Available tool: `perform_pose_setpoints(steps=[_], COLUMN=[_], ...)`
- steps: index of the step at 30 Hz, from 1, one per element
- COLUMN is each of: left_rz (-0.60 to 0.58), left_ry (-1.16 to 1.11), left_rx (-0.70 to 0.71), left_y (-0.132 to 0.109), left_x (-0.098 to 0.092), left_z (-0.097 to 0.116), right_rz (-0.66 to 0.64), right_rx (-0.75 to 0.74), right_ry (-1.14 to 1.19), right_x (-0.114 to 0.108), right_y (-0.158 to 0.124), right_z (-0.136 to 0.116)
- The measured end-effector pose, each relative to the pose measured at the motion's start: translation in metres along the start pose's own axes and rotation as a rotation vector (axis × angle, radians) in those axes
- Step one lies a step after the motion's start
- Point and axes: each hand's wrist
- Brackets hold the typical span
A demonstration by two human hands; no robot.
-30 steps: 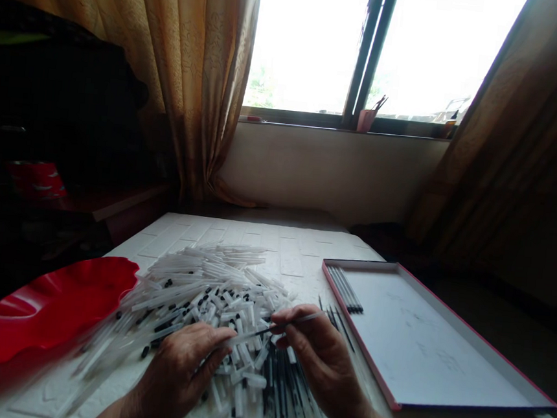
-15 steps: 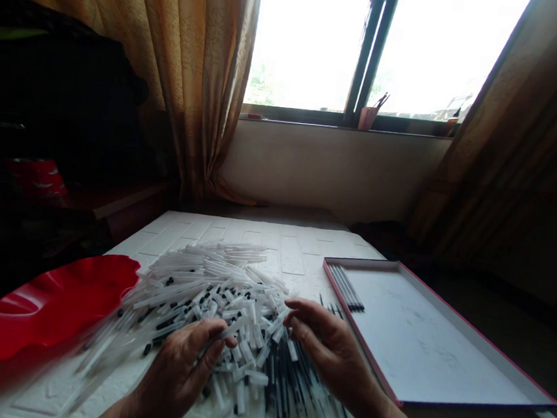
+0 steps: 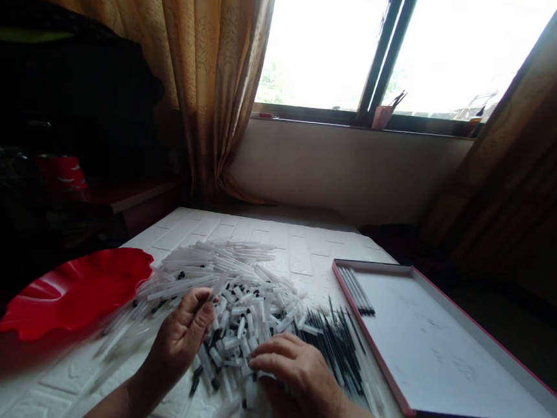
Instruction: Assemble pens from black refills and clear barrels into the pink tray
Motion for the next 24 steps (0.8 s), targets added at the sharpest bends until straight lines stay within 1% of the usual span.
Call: perform_pose_setpoints(steps=[2, 4, 7, 8, 10, 13, 17, 21, 24], left_rz=[0.000, -0.005, -0.018, -0.022, -0.028, -0.039, -0.066, -0.068, -0.067], left_ry=[0.021, 0.042, 0.069, 0.077, 0.092, 0.115, 0.156, 0.216, 0.266], left_rx=[0.008, 0.017, 0.031, 0.036, 0.048, 0.069, 0.105, 0.151, 0.185], left_y=[0.000, 0.001, 0.002, 0.003, 0.004, 0.004, 0.004, 0.003, 0.003], left_x=[0.000, -0.001, -0.002, -0.002, -0.003, -0.004, -0.005, -0.003, -0.002], left_z=[0.000, -0.001, -0.002, -0.002, -0.002, -0.002, -0.002, -0.002, -0.003], right_rz=[-0.056, -0.136, -0.293, -0.322, -0.333, -0.309, -0.290, -0.370, -0.426], right_rx=[-0.074, -0.111, -0.131, -0.123, -0.079, -0.020, -0.013, -0.047, -0.029], right_ry=[-0.049, -0.141, -0.264, -0.281, -0.296, -0.313, -0.329, -0.321, -0.329], right_x=[0.010, 0.016, 0.014, 0.011, 0.003, -0.006, -0.008, -0.005, -0.005], right_y=[-0.003, -0.006, -0.008, -0.007, -0.004, -0.001, -0.001, 0.000, 0.001], right_z=[0.000, 0.001, 0.000, -0.002, -0.004, -0.004, -0.003, -0.008, -0.013])
Point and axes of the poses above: each hand's wrist, its own y-axis towards the middle knuckle, its own x-axis out of the palm, z = x × y, and after that the axes turned 2 degrees about z, right-handed
